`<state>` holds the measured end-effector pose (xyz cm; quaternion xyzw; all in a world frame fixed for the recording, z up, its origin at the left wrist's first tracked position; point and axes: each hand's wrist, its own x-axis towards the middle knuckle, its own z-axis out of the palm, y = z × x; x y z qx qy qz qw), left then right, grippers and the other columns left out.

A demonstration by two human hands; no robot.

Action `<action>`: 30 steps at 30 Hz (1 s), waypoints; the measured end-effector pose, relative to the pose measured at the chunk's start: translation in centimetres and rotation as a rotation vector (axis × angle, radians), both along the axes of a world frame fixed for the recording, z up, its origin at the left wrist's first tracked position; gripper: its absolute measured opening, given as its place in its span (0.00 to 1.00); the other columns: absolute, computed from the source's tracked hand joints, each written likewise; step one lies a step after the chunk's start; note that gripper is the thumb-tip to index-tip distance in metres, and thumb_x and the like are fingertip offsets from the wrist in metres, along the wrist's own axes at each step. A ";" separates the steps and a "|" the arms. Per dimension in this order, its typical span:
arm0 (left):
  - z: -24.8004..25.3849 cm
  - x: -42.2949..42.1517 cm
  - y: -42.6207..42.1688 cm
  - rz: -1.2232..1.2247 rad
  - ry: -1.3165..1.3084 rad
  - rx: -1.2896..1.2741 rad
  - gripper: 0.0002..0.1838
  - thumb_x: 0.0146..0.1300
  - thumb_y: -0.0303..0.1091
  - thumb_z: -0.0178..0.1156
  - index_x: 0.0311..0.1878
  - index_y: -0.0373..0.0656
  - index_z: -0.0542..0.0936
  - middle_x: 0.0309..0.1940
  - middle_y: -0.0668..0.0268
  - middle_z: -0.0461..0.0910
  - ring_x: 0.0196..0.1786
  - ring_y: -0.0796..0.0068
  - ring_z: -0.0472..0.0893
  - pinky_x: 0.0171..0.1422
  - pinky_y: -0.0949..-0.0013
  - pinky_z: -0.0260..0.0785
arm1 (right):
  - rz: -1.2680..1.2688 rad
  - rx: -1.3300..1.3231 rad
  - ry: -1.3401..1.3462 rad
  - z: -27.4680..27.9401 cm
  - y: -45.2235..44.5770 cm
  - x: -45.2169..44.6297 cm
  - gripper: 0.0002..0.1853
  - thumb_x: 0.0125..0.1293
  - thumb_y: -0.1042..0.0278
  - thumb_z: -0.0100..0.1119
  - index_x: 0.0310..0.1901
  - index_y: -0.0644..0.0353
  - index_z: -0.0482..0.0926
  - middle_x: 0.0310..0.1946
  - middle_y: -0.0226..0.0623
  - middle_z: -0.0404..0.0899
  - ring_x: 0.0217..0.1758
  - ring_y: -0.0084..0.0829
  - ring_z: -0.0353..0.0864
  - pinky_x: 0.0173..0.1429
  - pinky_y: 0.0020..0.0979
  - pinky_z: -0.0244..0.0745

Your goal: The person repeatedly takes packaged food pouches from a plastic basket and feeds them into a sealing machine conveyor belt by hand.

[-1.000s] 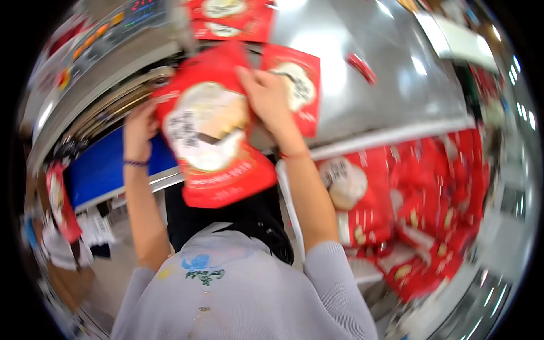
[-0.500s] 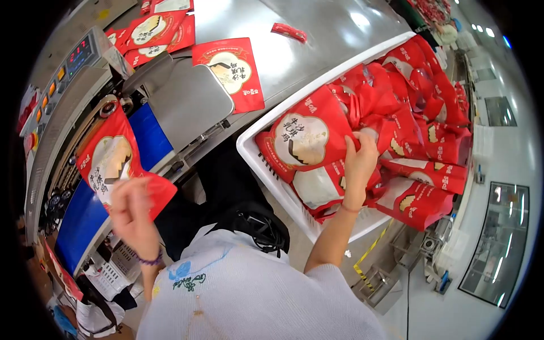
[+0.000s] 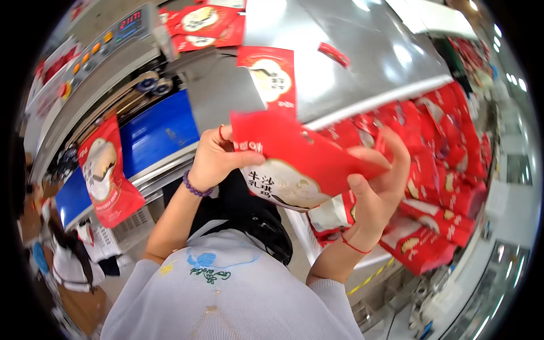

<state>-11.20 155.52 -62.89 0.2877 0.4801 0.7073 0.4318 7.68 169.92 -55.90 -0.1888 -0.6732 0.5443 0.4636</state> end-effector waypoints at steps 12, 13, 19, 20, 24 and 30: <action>-8.9 -12.5 -3.5 0.616 0.193 -0.506 0.13 0.70 0.40 0.59 0.42 0.38 0.81 0.21 0.79 0.74 0.17 0.91 0.61 0.20 0.79 0.48 | 0.142 -0.126 -0.528 -14.5 5.3 -19.1 0.13 0.67 0.65 0.65 0.41 0.69 0.83 0.31 0.35 0.85 0.33 0.14 0.76 0.37 0.21 0.72; -8.7 -12.9 -3.4 0.623 0.186 -0.508 0.13 0.70 0.40 0.59 0.42 0.38 0.81 0.21 0.79 0.74 0.17 0.91 0.61 0.20 0.79 0.48 | 0.149 -0.001 -0.590 -14.8 5.8 -19.9 0.12 0.66 0.65 0.65 0.40 0.69 0.81 0.29 0.35 0.85 0.31 0.14 0.76 0.34 0.21 0.71; -11.4 -14.7 -3.0 0.637 -0.337 -0.314 0.09 0.66 0.37 0.62 0.35 0.41 0.78 0.18 0.79 0.66 0.13 0.90 0.57 0.15 0.78 0.43 | 0.192 -0.150 -0.496 -15.1 5.8 -22.8 0.15 0.63 0.67 0.67 0.43 0.65 0.72 0.29 0.39 0.86 0.29 0.20 0.81 0.32 0.22 0.72; -11.7 -15.0 -3.3 0.674 -0.335 -0.322 0.09 0.66 0.37 0.62 0.36 0.41 0.78 0.18 0.79 0.66 0.13 0.90 0.57 0.15 0.79 0.43 | 0.184 -0.099 -0.485 -15.8 5.6 -23.4 0.15 0.62 0.67 0.68 0.41 0.64 0.71 0.30 0.40 0.86 0.31 0.20 0.81 0.32 0.22 0.72; -12.6 -15.3 -5.2 0.792 -0.234 -0.444 0.09 0.64 0.39 0.64 0.37 0.44 0.79 0.17 0.79 0.64 0.13 0.89 0.57 0.15 0.79 0.44 | 0.229 -0.123 -0.403 -18.4 4.3 -25.0 0.16 0.61 0.65 0.69 0.40 0.63 0.72 0.33 0.37 0.80 0.35 0.26 0.80 0.43 0.28 0.74; -15.5 -20.2 -15.9 0.655 0.358 -0.893 0.19 0.73 0.45 0.51 0.49 0.40 0.84 0.28 0.69 0.80 0.21 0.81 0.71 0.22 0.76 0.59 | 0.120 0.098 -0.289 -15.1 -0.3 -23.2 0.12 0.60 0.68 0.64 0.43 0.63 0.76 0.39 0.44 0.81 0.45 0.44 0.81 0.51 0.39 0.75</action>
